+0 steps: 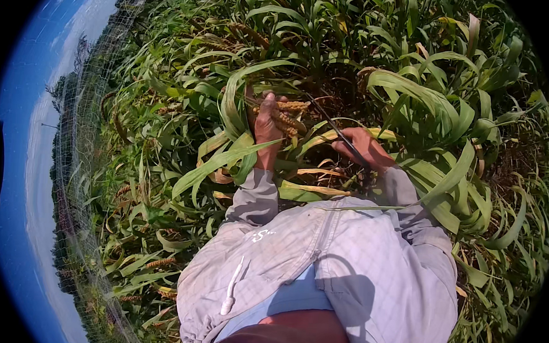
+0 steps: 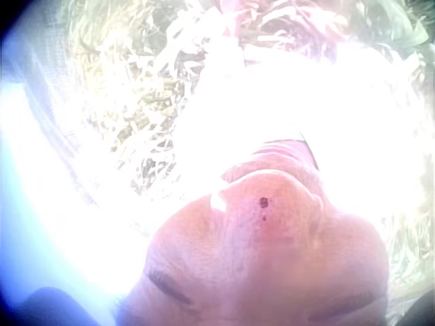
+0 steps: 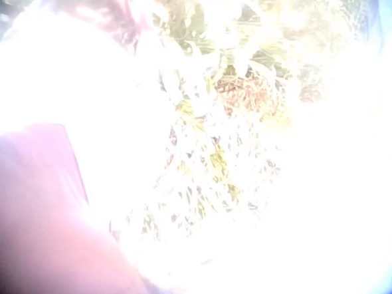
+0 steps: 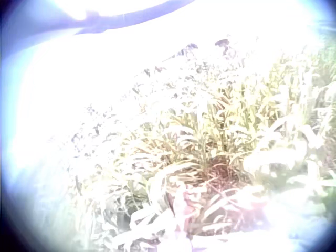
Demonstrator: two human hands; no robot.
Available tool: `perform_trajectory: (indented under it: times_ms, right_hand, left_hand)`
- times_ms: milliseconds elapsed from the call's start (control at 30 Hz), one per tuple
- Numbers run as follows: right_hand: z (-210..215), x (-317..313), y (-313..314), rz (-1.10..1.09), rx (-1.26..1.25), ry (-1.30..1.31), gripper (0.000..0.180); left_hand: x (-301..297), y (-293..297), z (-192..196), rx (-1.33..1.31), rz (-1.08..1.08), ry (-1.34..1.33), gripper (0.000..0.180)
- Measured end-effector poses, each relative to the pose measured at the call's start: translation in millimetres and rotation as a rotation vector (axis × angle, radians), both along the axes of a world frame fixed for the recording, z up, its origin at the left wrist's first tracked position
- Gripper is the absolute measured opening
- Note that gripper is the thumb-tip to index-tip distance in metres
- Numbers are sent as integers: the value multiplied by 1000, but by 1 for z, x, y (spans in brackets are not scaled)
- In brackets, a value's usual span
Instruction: The person harvests millet stalks using shears, cutting the heads from the stalks and placing them into a bag held in the other hand.
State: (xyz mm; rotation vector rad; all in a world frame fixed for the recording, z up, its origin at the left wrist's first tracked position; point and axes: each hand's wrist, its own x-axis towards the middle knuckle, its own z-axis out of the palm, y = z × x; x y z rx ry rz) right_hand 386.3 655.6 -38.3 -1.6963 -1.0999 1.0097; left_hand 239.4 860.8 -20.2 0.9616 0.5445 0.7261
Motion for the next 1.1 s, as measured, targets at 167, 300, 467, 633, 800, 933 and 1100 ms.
perform_trajectory:
  times_ms: [167,300,467,633,800,933,1100]
  right_hand:
    - [3,-2,6,-2,-112,46,27]
    - [-2,2,1,-18,-47,59,27]
    - [25,-2,-4,59,-91,-202,33]
    - [7,0,-7,-83,153,-616,38]
    - [34,-10,-8,-109,-60,-669,37]
    - [36,-9,-9,-73,-83,-720,37]
    - [32,-9,-12,-79,-90,-728,41]
  left_hand:
    - [-10,71,-43,129,259,-166,31]
    - [-6,66,-18,255,248,-277,25]
    - [-1,43,-33,305,100,-21,33]
    - [0,7,-28,285,-307,146,29]
    - [-8,10,-81,-783,-764,29,29]
    - [-1,12,-129,-719,-982,5,46]
    - [1,-10,-117,-1019,-1048,-34,37]
